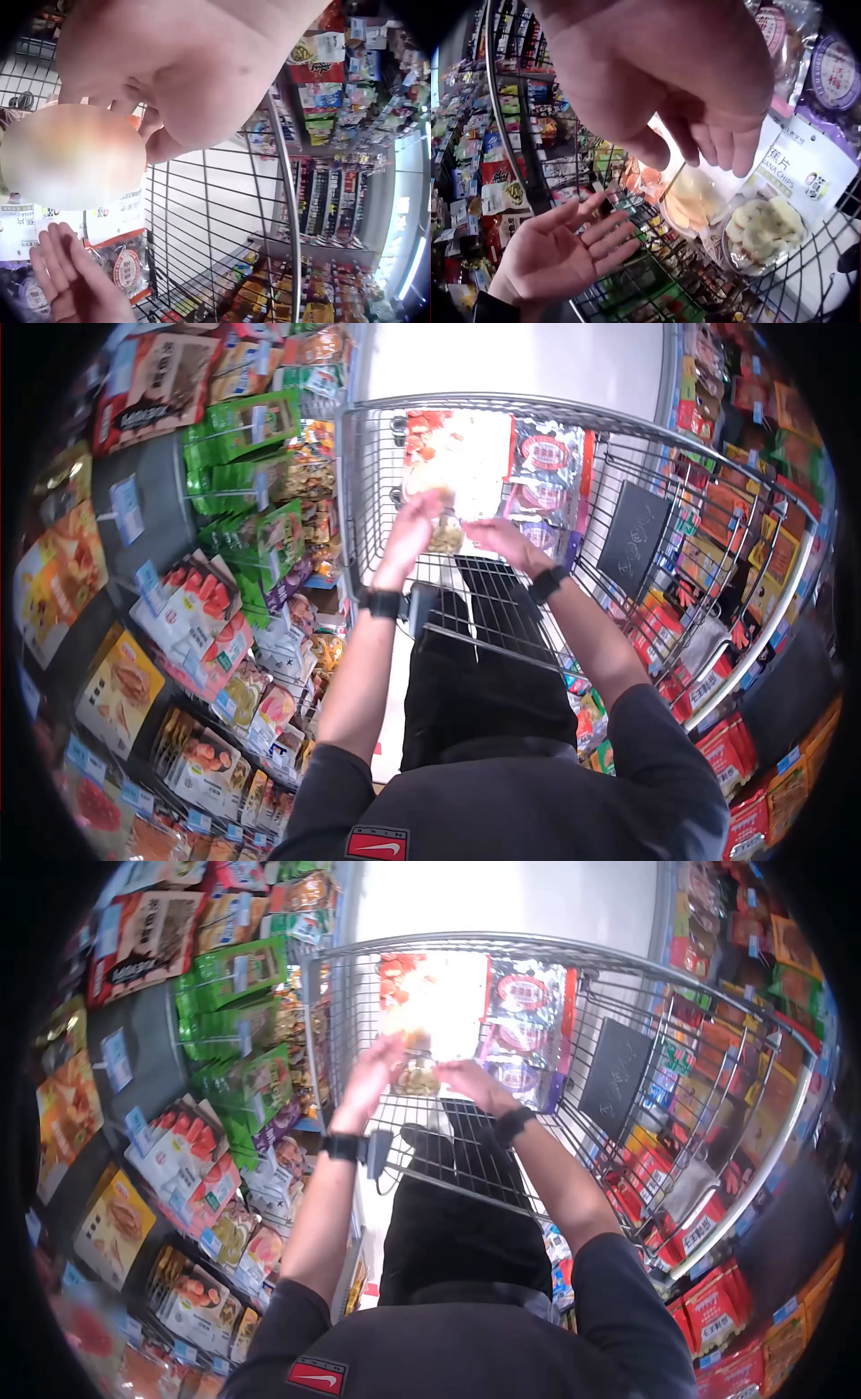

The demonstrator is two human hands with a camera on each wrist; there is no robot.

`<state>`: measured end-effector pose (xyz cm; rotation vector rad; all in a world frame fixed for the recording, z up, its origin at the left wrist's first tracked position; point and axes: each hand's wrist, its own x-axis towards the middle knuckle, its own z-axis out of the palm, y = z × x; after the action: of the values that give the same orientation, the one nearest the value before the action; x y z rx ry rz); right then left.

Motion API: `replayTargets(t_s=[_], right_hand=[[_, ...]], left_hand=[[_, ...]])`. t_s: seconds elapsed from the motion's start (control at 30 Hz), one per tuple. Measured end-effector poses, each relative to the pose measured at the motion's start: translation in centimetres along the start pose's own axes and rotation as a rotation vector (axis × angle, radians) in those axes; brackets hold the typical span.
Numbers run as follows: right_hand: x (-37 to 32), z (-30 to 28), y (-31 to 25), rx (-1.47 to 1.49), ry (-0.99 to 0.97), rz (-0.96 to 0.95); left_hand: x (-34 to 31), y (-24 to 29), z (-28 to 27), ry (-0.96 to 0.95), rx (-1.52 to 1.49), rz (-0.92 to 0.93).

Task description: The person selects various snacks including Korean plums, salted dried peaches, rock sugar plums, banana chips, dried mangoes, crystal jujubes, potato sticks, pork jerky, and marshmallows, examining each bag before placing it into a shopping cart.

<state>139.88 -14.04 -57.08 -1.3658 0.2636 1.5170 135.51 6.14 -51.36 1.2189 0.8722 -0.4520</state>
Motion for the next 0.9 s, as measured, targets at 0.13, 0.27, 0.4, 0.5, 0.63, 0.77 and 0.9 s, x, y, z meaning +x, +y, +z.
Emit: replayTargets(t_s=[0.13,0.27,0.4,0.5,0.63,0.77,0.9], right_hand=[[-3.8,3.8,-0.9,-0.481,-0.263,-0.03],[-8.0,8.4,-1.8,-0.786,-0.442,-0.119],[-10.6,12.0,1.7,-1.036,-0.338,-0.316],[-11.3,12.8,2.8,-1.176,-0.265,-0.56],[-12.0,13.9,1.5,-1.38,-0.283,-0.489],[-14.0,16.9,-0.7,-1.808,-0.246,-0.229],[-16.2,18.2,1.1,-1.946,-0.143,-0.195]], left_hand=[[-7.7,-1.3,-0.2,-0.029,0.275,0.223],[-17.5,0.4,-2.1,0.097,0.218,0.108],[-25.8,0.3,-4.5,0.233,0.07,0.093],[-30.8,-1.2,-6.2,0.309,0.053,0.12],[-35.9,-3.8,-8.1,0.4,0.003,0.181],[-40.7,-4.2,-9.0,0.498,0.043,0.279],[-45.5,-5.6,-10.2,0.526,-0.012,0.345]])
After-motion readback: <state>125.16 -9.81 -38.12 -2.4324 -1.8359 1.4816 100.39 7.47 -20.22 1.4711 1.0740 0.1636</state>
